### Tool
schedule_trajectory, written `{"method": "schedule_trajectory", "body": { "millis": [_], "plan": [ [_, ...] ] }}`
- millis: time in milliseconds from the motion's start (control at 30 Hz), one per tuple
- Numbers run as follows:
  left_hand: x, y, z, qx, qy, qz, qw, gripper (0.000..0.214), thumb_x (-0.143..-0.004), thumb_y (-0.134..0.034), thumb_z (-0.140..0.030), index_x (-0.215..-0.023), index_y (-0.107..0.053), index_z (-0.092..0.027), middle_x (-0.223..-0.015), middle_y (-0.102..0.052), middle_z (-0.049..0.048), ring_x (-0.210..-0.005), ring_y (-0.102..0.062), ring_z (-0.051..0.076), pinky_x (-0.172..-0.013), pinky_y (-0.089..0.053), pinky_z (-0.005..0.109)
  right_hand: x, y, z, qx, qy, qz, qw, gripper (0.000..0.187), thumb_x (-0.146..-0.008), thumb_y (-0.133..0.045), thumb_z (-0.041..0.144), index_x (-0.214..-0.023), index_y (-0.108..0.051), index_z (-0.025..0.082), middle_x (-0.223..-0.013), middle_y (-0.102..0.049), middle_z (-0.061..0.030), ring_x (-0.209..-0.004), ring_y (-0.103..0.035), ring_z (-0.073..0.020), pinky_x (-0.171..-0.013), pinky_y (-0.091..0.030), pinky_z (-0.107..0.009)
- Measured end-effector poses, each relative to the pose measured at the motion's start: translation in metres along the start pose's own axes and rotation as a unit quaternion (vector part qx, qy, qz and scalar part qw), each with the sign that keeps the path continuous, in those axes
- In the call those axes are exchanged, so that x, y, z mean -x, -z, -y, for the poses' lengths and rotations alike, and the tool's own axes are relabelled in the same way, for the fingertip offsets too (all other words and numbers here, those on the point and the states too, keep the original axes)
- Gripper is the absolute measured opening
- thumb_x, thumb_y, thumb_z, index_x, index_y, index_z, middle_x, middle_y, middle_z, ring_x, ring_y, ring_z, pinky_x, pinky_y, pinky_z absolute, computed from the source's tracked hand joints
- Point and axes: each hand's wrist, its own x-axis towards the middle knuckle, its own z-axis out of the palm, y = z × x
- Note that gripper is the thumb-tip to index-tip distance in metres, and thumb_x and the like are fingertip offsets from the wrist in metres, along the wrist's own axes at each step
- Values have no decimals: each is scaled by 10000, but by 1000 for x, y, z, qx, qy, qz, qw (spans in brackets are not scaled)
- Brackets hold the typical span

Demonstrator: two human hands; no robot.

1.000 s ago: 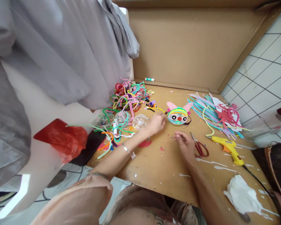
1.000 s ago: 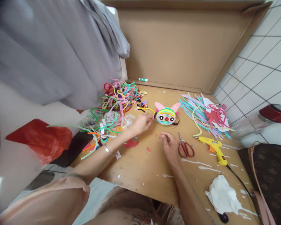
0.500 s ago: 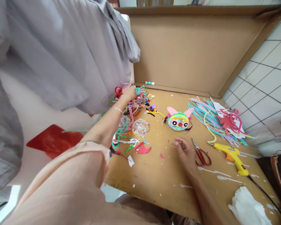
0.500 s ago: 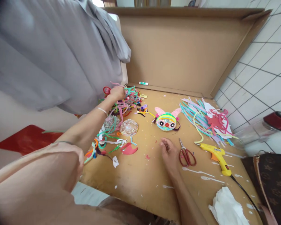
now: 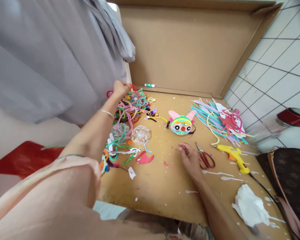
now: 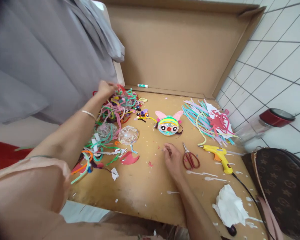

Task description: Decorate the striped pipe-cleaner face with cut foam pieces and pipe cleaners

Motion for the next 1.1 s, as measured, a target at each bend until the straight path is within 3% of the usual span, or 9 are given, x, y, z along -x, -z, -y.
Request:
{"method": "schedule_trajectory", "body": {
  "millis": [67, 267, 467, 567, 700, 800, 967, 1100],
  "plan": [
    [-11, 16, -11, 12, 56, 5, 998, 435, -1079, -291, -323, -1078, -540, 33, -877, -656, 80, -763, -535, 79, -818, -552, 359, -1, 1, -1, -4, -7, -8, 1000, 338, -799, -578, 461, -953, -677, 177, -829, -732, -85, -778, -690, -236, -761, -564, -401],
    [-22, 62, -44, 121, 84, -6, 989, 408, -1093, -134, -346, -1238, -368, -46, -1104, -610, 38, -774, -516, -16, -813, -493, 223, -4, 3, -6, -1, -7, -22, 1000, 338, -781, -596, 473, -925, -678, 178, -783, -719, -76, -759, -681, -238, -781, -555, -418],
    [-18, 94, -63, 146, 13, -47, 988, 496, -1078, -31, -385, -1268, -325, -34, -1105, -623, 46, -757, -483, -22, -753, -394, 164, -4, 2, -7, -3, 2, -26, 1000, 347, -791, -594, 485, -922, -684, 176, -777, -720, -76, -734, -676, -229, -751, -559, -396],
    [-20, 103, -68, 152, -15, -75, 985, 392, -1082, -96, -288, -1207, -374, -41, -1000, -626, 18, -709, -441, -25, -730, -352, 162, -4, 0, -9, 3, 0, -29, 1000, 374, -792, -599, 500, -941, -691, 169, -804, -729, -85, -715, -673, -224, -727, -558, -391],
    [-19, 111, -72, 281, 2, -81, 956, 159, -1046, -296, -185, -988, -441, -158, -712, -521, -81, -581, -324, 15, -580, -246, 193, -5, 1, -11, 7, -6, -26, 1000, 401, -790, -592, 511, -951, -696, 159, -804, -732, -91, -698, -670, -220, -718, -556, -393],
    [-11, 114, -73, 353, 13, -54, 934, 216, -1020, -353, -159, -814, -400, -206, -576, -386, -99, -536, -222, 70, -537, -187, 261, -3, 1, -6, -1, -14, -33, 999, 413, -784, -595, 531, -936, -698, 160, -781, -727, -86, -677, -659, -215, -697, -554, -385],
    [12, 114, -71, 368, 15, -1, 930, 301, -1012, -377, -112, -730, -373, -218, -511, -343, -102, -517, -210, 84, -535, -176, 273, -5, -15, 32, -61, -3, 11, 998, 384, -803, -607, 527, -908, -718, 174, -798, -738, -81, -688, -666, -200, -675, -555, -341],
    [30, 110, -68, 354, 26, 9, 935, 316, -1018, -384, -116, -718, -386, -215, -479, -353, -110, -489, -230, 73, -538, -206, 254, -43, -54, 93, -111, 88, 88, 986, 336, -832, -605, 447, -994, -740, 186, -911, -750, -66, -652, -634, -146, -674, -540, -302]
  ]
}}
